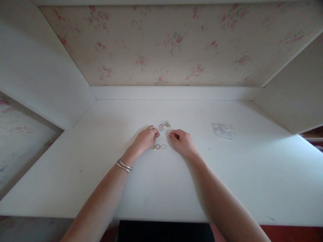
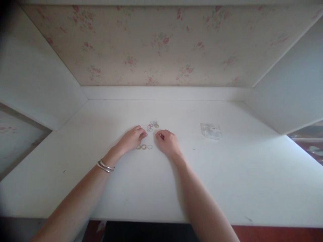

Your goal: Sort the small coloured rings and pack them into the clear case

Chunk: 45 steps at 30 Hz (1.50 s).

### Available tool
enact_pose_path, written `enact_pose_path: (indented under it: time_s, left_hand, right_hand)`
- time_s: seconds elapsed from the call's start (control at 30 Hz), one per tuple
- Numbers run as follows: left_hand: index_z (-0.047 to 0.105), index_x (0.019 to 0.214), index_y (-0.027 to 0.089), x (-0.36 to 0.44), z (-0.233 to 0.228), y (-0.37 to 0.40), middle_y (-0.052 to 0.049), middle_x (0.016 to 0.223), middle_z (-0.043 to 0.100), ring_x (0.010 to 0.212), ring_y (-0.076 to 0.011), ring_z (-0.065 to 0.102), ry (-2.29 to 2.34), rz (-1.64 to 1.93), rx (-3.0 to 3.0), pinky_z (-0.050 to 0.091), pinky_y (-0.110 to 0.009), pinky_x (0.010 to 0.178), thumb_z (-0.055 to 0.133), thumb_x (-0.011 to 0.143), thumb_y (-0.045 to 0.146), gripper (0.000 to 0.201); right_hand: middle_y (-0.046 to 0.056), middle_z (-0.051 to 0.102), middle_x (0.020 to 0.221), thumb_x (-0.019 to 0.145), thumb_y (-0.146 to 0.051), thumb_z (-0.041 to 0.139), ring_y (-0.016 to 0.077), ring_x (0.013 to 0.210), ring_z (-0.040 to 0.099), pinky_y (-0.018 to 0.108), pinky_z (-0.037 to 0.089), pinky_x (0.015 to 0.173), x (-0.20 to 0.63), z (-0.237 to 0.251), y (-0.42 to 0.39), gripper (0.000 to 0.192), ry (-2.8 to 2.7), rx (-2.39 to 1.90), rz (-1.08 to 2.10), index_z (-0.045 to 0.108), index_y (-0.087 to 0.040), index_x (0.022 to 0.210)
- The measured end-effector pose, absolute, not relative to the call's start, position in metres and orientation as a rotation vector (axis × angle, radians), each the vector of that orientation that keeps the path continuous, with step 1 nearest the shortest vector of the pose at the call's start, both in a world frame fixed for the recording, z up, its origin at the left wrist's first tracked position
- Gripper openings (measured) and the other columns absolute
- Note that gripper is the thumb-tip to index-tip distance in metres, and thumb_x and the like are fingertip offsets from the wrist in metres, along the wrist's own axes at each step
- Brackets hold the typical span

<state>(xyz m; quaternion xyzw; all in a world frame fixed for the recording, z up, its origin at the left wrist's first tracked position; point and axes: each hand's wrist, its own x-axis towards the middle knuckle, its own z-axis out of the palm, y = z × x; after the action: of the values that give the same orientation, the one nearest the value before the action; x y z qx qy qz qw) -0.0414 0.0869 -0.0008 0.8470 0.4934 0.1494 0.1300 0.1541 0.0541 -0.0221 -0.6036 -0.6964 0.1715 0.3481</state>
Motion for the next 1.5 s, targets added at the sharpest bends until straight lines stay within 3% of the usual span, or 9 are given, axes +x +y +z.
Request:
enact_pose_path:
  time_s: [0.53,0.8,1.0,1.1,1.3,1.5]
  left_hand:
    - [0.068,0.08,0.019,-0.026,0.022,0.045,-0.004,0.077,0.059,0.081,-0.0169,0.055,1.162,0.361,2.656,0.041,-0.03,0.078,0.05,0.088,0.021,0.02]
    - [0.07,0.08,0.021,-0.026,0.02,0.045,-0.005,0.077,0.061,0.082,-0.0177,0.055,1.174,0.296,2.647,0.041,-0.031,0.08,0.051,0.086,0.019,0.02]
    - [0.068,0.085,0.021,-0.043,0.023,0.054,-0.004,0.084,0.064,0.084,-0.0162,0.058,1.282,0.452,2.506,0.043,-0.027,0.079,0.049,0.088,0.025,0.02]
    - [0.065,0.089,0.02,-0.061,0.015,0.066,-0.004,0.091,0.066,0.086,-0.0162,0.06,1.504,0.567,2.433,0.044,-0.027,0.08,0.046,0.089,0.025,0.02]
    - [0.063,0.093,0.024,-0.078,0.0,0.076,-0.003,0.092,0.07,0.084,-0.0169,0.063,1.738,0.368,2.367,0.044,-0.026,0.072,0.043,0.09,0.032,0.022]
    - [0.061,0.099,0.026,-0.071,0.004,0.072,-0.003,0.087,0.07,0.079,-0.0176,0.064,1.848,0.233,2.36,0.042,-0.026,0.064,0.039,0.091,0.038,0.026]
  right_hand:
    - [0.001,0.065,0.076,0.085,-0.031,0.046,0.0123,0.068,0.053,0.023,0.036,0.063,0.154,-0.022,0.055,0.023,-1.858,-1.57,0.416,0.067,-0.021,0.083]
    - [0.002,0.066,0.079,0.085,-0.03,0.047,0.0133,0.071,0.056,0.024,0.038,0.067,0.155,-0.021,0.054,0.022,-1.86,-1.57,0.441,0.067,-0.021,0.086]
    - [0.002,0.066,0.08,0.086,-0.031,0.046,0.0133,0.072,0.057,0.024,0.038,0.066,0.154,-0.02,0.053,0.024,-1.88,-1.585,0.433,0.068,-0.022,0.086]
    - [0.002,0.067,0.086,0.087,-0.032,0.045,0.014,0.076,0.058,0.024,0.039,0.067,0.153,-0.019,0.053,0.025,-1.928,-1.636,0.438,0.068,-0.023,0.094]
    - [0.003,0.065,0.103,0.09,-0.039,0.04,0.019,0.081,0.061,0.028,0.039,0.066,0.142,-0.011,0.052,0.037,-2.082,-1.808,0.33,0.054,-0.037,0.124]
    - [0.006,0.064,0.102,0.093,-0.041,0.035,0.0188,0.077,0.061,0.029,0.038,0.066,0.132,-0.005,0.052,0.036,-2.144,-1.867,0.227,0.054,-0.038,0.123]
